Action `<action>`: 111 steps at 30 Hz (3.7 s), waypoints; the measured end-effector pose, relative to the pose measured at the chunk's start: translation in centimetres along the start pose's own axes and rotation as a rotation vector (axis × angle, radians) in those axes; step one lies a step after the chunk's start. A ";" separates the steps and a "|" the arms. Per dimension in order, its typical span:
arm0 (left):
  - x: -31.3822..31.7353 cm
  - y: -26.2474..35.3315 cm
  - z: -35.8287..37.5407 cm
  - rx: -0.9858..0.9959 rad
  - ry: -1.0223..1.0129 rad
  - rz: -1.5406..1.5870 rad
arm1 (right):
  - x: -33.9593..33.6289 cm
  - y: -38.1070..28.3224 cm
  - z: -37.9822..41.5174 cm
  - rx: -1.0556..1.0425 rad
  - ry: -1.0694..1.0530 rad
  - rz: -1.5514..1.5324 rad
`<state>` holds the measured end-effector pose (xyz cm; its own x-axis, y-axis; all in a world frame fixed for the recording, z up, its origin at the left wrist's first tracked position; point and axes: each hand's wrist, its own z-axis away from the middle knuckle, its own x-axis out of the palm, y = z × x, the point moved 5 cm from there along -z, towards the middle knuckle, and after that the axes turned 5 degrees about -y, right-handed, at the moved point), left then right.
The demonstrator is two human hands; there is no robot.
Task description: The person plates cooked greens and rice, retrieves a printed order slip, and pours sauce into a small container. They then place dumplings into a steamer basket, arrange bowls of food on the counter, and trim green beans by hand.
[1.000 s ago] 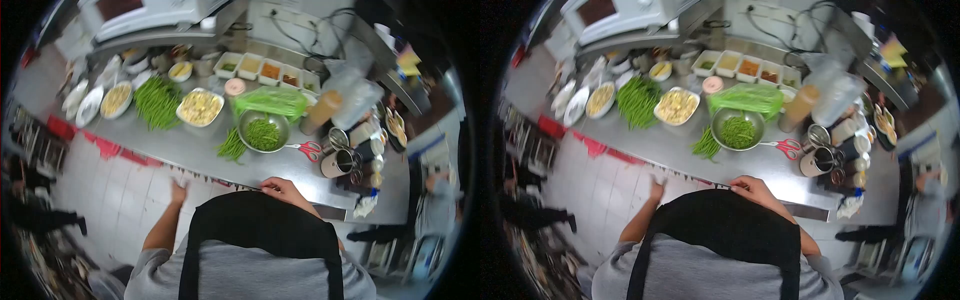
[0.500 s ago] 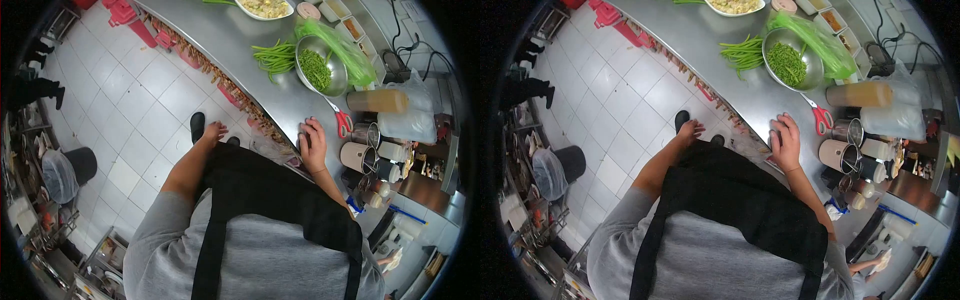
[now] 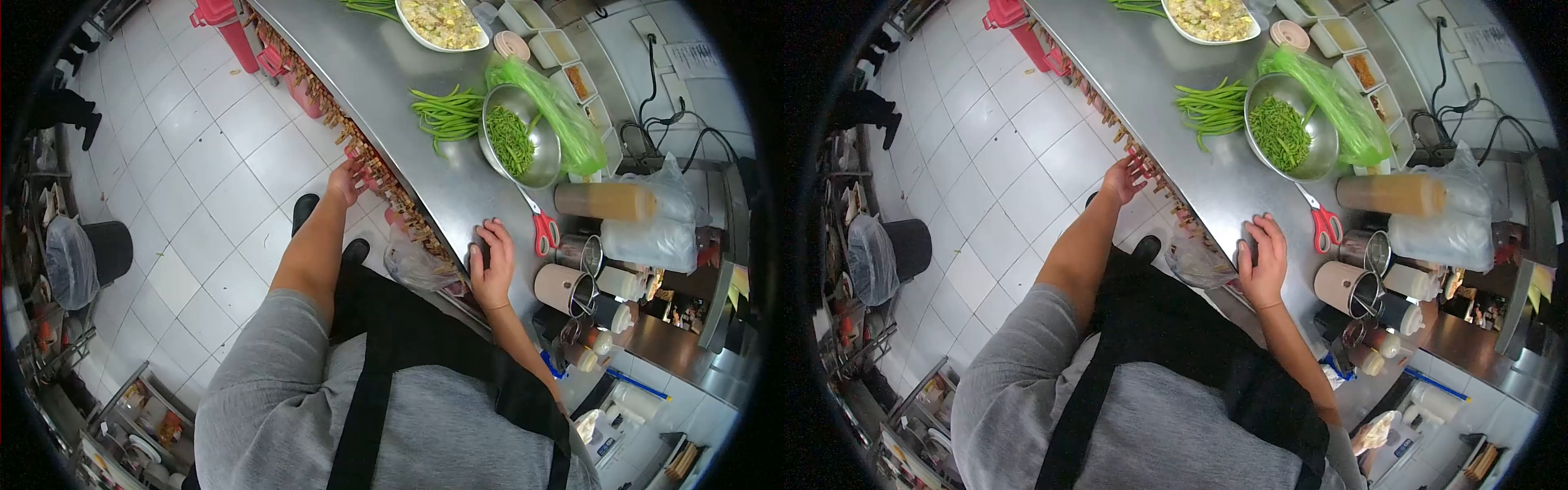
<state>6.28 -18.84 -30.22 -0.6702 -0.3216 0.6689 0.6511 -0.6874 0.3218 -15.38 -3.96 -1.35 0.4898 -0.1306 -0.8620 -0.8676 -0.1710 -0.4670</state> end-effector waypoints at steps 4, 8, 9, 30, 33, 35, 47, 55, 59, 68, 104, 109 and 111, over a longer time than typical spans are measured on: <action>0.2 0.4 -1.0 0.052 -0.017 0.112 | -0.1 -0.1 0.0 -0.002 0.019 -0.001; 0.1 1.3 0.0 0.198 0.018 0.151 | -0.2 0.0 -0.1 -0.007 0.029 -0.015; -0.4 1.4 0.6 0.241 0.051 0.147 | -0.2 0.0 0.0 -0.003 0.031 -0.023; -5.3 6.0 -2.7 -0.041 -0.064 0.193 | -2.1 0.2 1.4 -0.039 0.130 -0.049; -4.0 6.3 -0.1 -0.256 -0.179 -0.265 | -1.8 0.1 1.9 -0.023 0.140 -0.045; -4.6 5.6 0.8 -0.469 -0.112 -0.239 | -1.7 0.0 1.7 -0.049 0.129 -0.023; -13.0 15.3 0.0 -0.158 -0.449 -1.631 | -0.6 -1.1 -0.9 0.093 0.141 -0.002; -17.4 53.2 6.4 0.640 0.676 -1.361 | 2.3 -1.0 -0.6 0.400 0.420 0.003; 5.1 68.2 13.3 1.238 0.631 -1.522 | 3.1 -2.0 -0.8 0.589 0.570 -0.015; 29.7 75.1 -0.7 1.439 0.405 -2.056 | 3.1 -1.6 -1.7 0.715 0.617 0.109; 27.7 76.7 -14.7 1.129 0.565 -2.190 | 1.8 -5.0 -3.9 0.934 0.745 0.363; 28.6 75.4 -15.1 1.140 0.577 -2.180 | 1.8 -5.0 -4.0 0.936 0.755 0.366; 28.9 74.8 -15.3 1.143 0.579 -2.185 | 1.8 -5.0 -3.9 0.928 0.749 0.377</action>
<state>30.14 -89.47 2.90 -0.1968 -0.1921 -0.9614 -0.9645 0.2141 0.1547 -9.78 -7.16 0.23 -0.1372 -0.5968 -0.7906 -0.5488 0.7102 -0.4409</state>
